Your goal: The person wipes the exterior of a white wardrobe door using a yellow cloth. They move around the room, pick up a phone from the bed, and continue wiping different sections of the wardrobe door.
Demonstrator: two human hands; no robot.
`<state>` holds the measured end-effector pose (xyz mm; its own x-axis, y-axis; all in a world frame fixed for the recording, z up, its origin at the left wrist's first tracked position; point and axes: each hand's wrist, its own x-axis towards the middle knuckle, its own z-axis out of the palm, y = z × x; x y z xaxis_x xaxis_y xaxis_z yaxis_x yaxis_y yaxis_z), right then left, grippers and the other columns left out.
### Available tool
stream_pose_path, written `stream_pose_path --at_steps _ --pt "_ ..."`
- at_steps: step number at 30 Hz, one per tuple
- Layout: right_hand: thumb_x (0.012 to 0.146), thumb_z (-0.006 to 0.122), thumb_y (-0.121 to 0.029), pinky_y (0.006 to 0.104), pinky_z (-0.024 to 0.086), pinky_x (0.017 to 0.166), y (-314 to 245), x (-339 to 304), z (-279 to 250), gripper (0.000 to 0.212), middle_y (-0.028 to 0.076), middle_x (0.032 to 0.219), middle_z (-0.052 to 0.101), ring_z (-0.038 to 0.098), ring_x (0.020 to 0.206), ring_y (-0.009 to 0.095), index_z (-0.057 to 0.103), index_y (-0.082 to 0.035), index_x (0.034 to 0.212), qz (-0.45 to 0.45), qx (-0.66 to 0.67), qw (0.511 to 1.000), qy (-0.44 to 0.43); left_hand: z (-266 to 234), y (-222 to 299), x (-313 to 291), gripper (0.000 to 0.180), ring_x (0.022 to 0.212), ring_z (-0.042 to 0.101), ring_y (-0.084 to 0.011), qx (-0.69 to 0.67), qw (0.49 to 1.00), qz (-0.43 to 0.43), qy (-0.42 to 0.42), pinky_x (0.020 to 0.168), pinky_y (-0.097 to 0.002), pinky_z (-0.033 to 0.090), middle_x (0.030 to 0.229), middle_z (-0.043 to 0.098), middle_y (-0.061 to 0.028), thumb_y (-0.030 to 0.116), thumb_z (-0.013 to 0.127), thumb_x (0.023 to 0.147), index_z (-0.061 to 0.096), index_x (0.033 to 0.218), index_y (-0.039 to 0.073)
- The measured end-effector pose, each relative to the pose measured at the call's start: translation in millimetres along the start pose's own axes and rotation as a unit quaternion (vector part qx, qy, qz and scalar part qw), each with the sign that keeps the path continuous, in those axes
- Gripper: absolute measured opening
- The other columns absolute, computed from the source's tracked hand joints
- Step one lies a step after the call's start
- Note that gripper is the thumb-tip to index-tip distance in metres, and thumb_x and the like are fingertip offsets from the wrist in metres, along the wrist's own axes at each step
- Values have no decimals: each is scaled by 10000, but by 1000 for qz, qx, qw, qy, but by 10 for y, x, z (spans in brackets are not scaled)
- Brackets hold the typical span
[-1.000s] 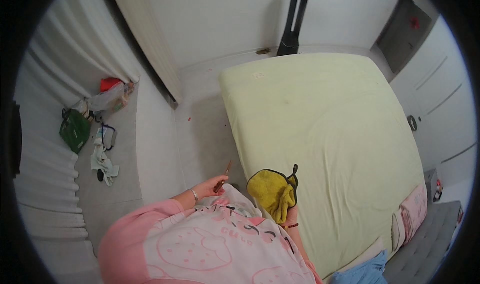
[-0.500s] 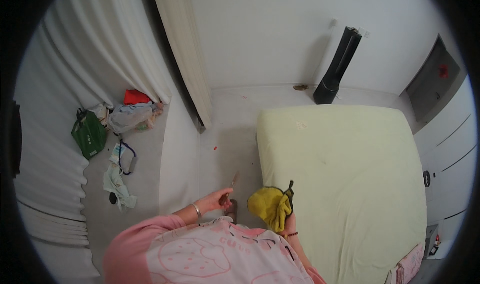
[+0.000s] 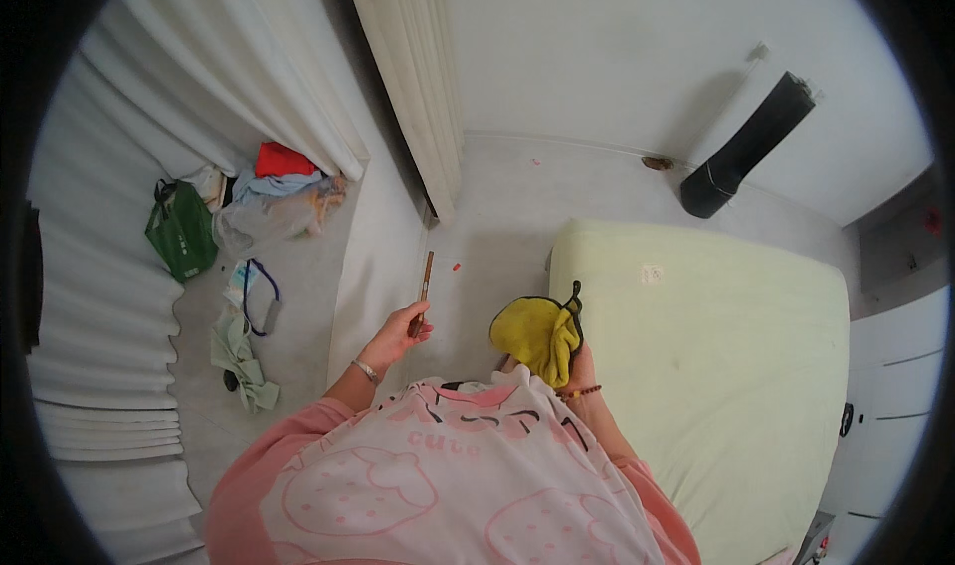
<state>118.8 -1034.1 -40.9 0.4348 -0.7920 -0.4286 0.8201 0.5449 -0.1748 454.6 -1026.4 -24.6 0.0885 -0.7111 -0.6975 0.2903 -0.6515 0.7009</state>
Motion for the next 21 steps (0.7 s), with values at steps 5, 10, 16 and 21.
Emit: stream_pose_path --at_steps 5,10,16,21 --pt "957 427 -375 447 443 970 -422 589 273 422 116 1236 562 537 1131 292 525 -66 1227 50 2 998 -26 161 313 400 303 664 582 -150 -39 999 -29 22 625 -278 494 664 550 -10 370 676 812 545 747 104" --pt "958 430 -336 394 501 910 -690 1126 274 392 118 1123 633 621 1013 237 559 -39 1178 113 -48 990 67 210 337 698 253 598 583 -163 -81 997 -8 6 592 -291 489 654 606 -53 300 623 867 541 722 111" --pt "960 414 -322 383 504 881 -875 1755 442 354 79 1084 654 629 980 227 603 -56 1095 72 -30 996 48 23 705 1289 173 628 596 -168 -27 997 -72 -19 608 -322 495 659 598 -28 275 629 863 568 804 124" --pt "931 516 -342 387 505 894 -1616 1858 795 345 81 1092 650 630 990 226 610 -59 1104 -1 97 995 40 379 1389 1765 174 668 598 -160 -3 995 -98 -30 630 -329 498 656 566 -7 267 644 857 563 793 126"
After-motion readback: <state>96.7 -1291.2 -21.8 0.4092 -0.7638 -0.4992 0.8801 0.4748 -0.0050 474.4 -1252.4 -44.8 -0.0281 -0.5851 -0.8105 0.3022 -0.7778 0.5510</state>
